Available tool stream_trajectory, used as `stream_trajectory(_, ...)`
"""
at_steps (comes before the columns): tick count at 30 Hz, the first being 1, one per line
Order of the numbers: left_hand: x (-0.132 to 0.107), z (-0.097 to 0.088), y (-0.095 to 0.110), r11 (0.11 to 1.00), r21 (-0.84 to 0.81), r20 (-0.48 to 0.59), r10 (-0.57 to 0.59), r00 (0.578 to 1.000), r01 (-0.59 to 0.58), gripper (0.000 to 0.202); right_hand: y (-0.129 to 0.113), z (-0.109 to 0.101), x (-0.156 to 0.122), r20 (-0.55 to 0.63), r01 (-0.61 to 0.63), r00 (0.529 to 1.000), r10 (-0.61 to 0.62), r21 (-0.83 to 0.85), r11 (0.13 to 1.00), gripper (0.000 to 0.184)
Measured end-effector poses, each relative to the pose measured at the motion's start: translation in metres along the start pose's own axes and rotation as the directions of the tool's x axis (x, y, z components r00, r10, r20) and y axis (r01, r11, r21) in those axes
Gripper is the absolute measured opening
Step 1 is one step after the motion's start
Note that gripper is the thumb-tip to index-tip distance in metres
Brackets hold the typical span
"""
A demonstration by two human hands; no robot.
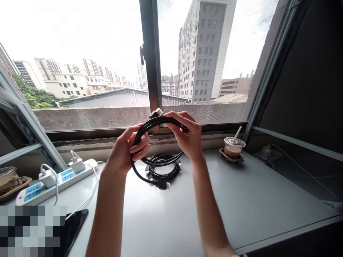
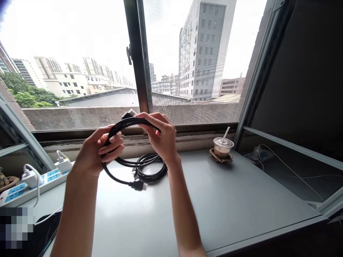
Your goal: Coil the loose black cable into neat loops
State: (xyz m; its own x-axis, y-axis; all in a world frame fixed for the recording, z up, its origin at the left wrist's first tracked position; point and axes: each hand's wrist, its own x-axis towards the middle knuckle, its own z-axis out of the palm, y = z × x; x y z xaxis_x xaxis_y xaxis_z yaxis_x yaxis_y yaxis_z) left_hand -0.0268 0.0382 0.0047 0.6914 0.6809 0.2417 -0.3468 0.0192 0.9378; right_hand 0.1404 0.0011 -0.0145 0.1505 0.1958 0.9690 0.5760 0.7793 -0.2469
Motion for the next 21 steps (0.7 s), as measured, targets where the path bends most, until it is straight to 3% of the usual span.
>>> stream_trajectory(10, 0.006, 0.002, -0.007, 0.997, 0.066, -0.090, 0.050, 0.995, -0.044, 0.039, 0.002, 0.000, 0.000, 0.018, 0.010, 1.000, -0.010, -0.023, 1.000, 0.017)
stream_trajectory(15, 0.008, 0.002, -0.010, 0.993, 0.065, -0.115, 0.102, 0.988, -0.095, 0.026, 0.003, 0.000, 0.000, 0.024, 0.009, 1.000, -0.008, -0.020, 1.000, 0.017)
stream_trajectory(17, 0.009, 0.002, -0.011, 0.986, 0.057, -0.146, 0.163, 0.976, -0.156, 0.015, 0.004, 0.000, -0.001, 0.022, 0.005, 1.000, -0.005, -0.013, 1.000, 0.016)
stream_trajectory(21, 0.009, 0.005, -0.012, 0.956, 0.093, -0.167, 0.291, 0.942, -0.278, 0.025, 0.005, 0.000, -0.001, 0.017, -0.007, 1.000, 0.007, 0.005, 1.000, 0.016)
